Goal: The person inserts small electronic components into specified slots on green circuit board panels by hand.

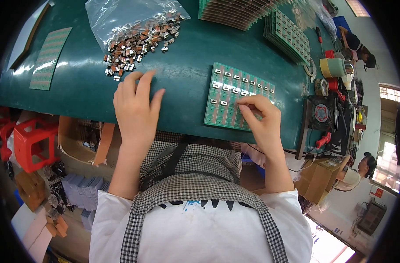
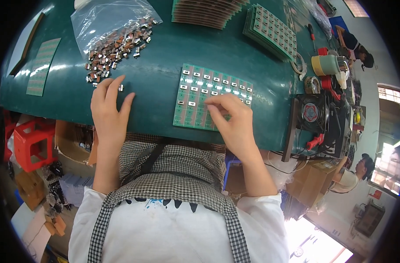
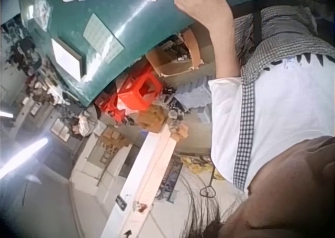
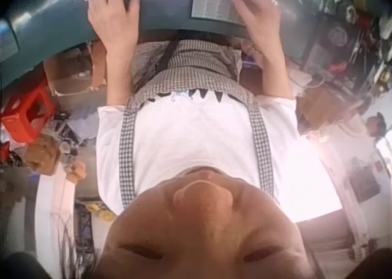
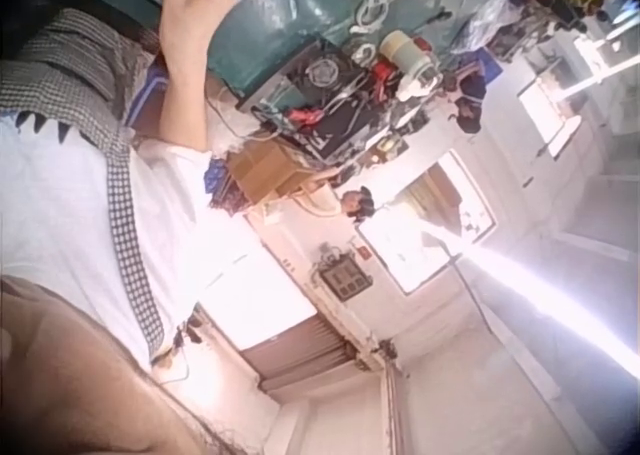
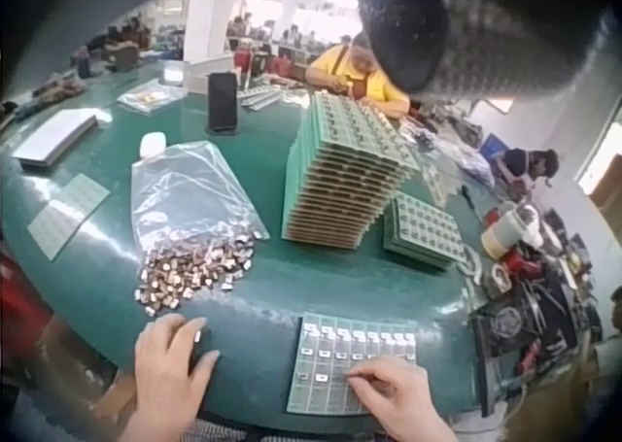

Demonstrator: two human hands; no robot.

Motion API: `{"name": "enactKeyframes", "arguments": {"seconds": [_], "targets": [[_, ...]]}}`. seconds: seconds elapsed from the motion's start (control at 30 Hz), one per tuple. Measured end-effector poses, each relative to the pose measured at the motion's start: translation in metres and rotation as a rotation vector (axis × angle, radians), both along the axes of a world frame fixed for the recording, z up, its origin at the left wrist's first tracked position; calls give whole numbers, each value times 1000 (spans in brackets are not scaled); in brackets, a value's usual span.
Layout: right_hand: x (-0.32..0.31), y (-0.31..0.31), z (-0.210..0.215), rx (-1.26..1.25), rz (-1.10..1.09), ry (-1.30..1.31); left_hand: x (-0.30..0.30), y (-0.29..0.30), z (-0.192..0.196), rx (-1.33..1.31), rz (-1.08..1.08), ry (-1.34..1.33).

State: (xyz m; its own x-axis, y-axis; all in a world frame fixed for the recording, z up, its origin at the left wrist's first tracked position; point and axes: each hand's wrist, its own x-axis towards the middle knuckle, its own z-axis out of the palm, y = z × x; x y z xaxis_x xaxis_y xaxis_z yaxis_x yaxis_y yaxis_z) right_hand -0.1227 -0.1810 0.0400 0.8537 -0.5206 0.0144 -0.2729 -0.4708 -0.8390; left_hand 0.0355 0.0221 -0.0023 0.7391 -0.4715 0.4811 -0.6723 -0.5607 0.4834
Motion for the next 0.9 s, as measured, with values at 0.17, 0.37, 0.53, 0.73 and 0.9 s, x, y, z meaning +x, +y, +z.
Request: {"name": "enactKeyframes", "arguments": {"seconds": [0.17,0.37,0.53,0.73,0.9], "targets": [[3,4,5,-354,142,59,6,5,-9,-54,-102,79],[5,-1,6,-577,226,25,1,-6,-8,-91,-207,133],[6,-3,3,-523,235,24,1,-5,-12,-107,-208,144],[6,-4,1,-519,241,-37,1,-5,-14,-113,-213,137],[6,-4,1,-522,245,-35,1,-5,-14,-111,-215,120]]}}
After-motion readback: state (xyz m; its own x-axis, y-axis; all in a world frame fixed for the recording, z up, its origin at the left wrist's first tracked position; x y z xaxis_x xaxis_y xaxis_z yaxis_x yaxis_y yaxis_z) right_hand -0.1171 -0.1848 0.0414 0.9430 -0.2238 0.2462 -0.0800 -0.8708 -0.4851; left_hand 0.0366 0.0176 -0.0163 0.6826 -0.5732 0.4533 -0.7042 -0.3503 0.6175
